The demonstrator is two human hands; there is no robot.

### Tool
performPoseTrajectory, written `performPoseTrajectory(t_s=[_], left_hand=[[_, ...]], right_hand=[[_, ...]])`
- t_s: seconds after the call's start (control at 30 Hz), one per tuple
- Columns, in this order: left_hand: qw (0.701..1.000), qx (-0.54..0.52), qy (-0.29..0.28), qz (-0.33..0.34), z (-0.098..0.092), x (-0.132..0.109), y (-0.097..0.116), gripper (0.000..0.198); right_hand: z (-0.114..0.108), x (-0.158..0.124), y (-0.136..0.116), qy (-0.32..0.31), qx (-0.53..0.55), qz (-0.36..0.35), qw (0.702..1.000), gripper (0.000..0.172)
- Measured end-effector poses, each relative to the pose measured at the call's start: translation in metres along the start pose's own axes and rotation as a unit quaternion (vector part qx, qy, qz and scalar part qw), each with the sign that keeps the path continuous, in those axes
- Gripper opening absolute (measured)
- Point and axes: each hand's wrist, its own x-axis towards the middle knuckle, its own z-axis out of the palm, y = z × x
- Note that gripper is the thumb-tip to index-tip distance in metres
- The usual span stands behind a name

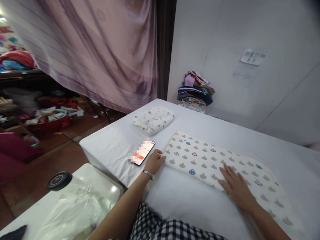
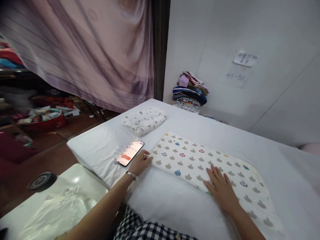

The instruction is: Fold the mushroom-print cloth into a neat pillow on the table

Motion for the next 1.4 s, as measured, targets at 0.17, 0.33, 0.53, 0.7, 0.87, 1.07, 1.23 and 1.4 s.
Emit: performPoseTrajectory(t_s=[0.17,0.33,0.53,0.7,0.87,1.07,1.23,1.4], left_hand=[[0.998,0.062,0.018,-0.012,0.002,0.001,-0.001,0.02],[0.989,0.143,0.04,-0.022,0.0,0.004,0.008,0.028],[0.949,0.24,0.066,0.192,0.023,0.011,0.039,0.04],[0.93,0.309,-0.006,0.197,0.053,0.012,0.028,0.06],[0.918,0.33,0.021,0.218,0.061,0.011,0.012,0.062],[0.908,0.341,0.04,0.239,0.062,0.012,0.008,0.063],[0.894,0.364,0.066,0.254,0.065,0.012,0.002,0.063],[0.894,0.37,0.053,0.245,0.063,0.011,0.004,0.064]], right_hand=[[-0.004,0.0,0.002,-0.033,0.025,0.013,0.999,0.066],[-0.022,0.013,-0.007,-0.022,0.061,0.022,0.998,0.062],[-0.046,0.068,-0.057,-0.048,0.085,-0.052,0.994,0.063],[-0.054,0.128,-0.105,-0.078,0.112,-0.116,0.984,0.069],[-0.047,0.18,-0.139,-0.105,0.096,-0.15,0.978,0.062],[-0.023,0.229,-0.162,-0.073,0.08,-0.152,0.982,0.06],[-0.001,0.24,-0.165,-0.045,0.101,-0.135,0.985,0.059],[-0.006,0.256,-0.147,-0.03,0.205,-0.077,0.975,0.053]])
